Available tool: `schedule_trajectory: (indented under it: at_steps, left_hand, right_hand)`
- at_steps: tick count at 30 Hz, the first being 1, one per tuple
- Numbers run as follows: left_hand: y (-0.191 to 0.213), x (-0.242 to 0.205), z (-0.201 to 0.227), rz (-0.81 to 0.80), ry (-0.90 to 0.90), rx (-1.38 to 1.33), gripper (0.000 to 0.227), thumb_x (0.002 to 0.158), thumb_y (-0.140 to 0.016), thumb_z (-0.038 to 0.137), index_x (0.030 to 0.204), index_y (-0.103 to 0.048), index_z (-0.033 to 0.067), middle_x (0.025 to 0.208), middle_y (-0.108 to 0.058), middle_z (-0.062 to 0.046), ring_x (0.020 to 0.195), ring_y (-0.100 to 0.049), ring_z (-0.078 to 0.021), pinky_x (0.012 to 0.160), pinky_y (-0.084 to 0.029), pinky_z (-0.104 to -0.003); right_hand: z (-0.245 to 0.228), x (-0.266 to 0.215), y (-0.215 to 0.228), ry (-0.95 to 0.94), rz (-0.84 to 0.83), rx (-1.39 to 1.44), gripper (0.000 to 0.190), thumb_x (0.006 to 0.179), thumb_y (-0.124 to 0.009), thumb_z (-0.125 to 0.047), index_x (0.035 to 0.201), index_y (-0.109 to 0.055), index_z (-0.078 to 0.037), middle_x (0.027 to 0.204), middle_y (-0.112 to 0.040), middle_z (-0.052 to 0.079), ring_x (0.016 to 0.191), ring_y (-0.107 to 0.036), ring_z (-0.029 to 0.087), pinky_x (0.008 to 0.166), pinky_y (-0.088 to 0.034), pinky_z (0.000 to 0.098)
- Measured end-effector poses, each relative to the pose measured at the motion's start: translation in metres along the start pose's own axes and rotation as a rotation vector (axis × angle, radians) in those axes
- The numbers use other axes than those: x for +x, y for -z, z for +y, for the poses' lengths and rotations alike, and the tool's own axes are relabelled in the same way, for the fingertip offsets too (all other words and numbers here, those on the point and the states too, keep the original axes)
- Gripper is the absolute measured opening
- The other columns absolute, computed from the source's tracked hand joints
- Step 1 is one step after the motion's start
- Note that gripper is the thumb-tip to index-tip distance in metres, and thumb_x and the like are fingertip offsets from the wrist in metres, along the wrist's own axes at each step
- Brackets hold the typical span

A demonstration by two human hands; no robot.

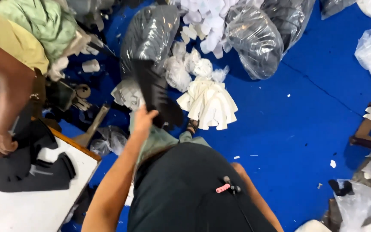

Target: The person gathers and inspects black shoe upper components in a manufacturing facility.

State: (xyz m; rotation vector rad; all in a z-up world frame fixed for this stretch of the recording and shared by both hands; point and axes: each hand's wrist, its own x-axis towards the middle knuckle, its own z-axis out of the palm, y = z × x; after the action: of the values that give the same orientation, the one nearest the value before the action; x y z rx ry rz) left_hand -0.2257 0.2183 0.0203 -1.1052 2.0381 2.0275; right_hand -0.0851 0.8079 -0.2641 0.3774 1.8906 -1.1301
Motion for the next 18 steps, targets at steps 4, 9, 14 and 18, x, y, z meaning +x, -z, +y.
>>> schedule_trajectory:
  at_steps: [4, 9, 14, 18]
  left_hand:
    - [0.08, -0.011, -0.062, 0.25, -0.095, -0.227, 0.026, 0.089, -0.07, -0.006, 0.113, -0.064, -0.0009, 0.108, -0.071, -0.008, 0.097, -0.065, -0.0191, 0.089, -0.053, -0.035]
    - [0.138, -0.033, -0.134, 0.595, -0.102, 0.137, 0.045, 0.082, -0.068, -0.003, 0.126, -0.064, 0.001, 0.118, -0.071, -0.015, 0.108, -0.066, -0.0301, 0.096, -0.05, -0.039]
    - [0.125, -0.006, -0.18, 0.448, 0.02, 0.646, 0.043, 0.081, -0.07, 0.008, 0.123, -0.064, -0.0006, 0.115, -0.07, -0.025, 0.108, -0.065, -0.0446, 0.096, -0.049, -0.048]
    - [0.066, 0.038, -0.109, 0.07, 0.033, 0.813, 0.035, 0.088, -0.066, 0.018, 0.119, -0.065, 0.002, 0.11, -0.07, -0.027, 0.105, -0.065, -0.0484, 0.089, -0.051, -0.055]
  right_hand:
    - [-0.028, -0.042, 0.022, 0.065, -0.245, -0.335, 0.028, 0.094, -0.069, -0.027, 0.11, -0.079, -0.005, 0.093, -0.077, 0.002, 0.086, -0.072, 0.01, 0.071, -0.053, 0.0268]
    - [-0.126, -0.046, 0.017, -0.148, 0.133, 0.409, 0.032, 0.102, -0.064, -0.03, 0.12, -0.07, -0.004, 0.097, -0.072, 0.008, 0.077, -0.066, 0.017, 0.061, -0.051, 0.0319]
    - [-0.239, -0.079, -0.007, -0.032, 0.168, 0.366, 0.033, 0.102, -0.056, -0.026, 0.127, -0.066, -0.007, 0.114, -0.075, 0.006, 0.094, -0.071, 0.017, 0.078, -0.057, 0.0317]
    - [-0.246, -0.093, -0.023, -0.033, 0.168, 0.308, 0.031, 0.102, -0.055, -0.022, 0.127, -0.066, -0.007, 0.118, -0.073, 0.003, 0.1, -0.071, 0.019, 0.082, -0.056, 0.0328]
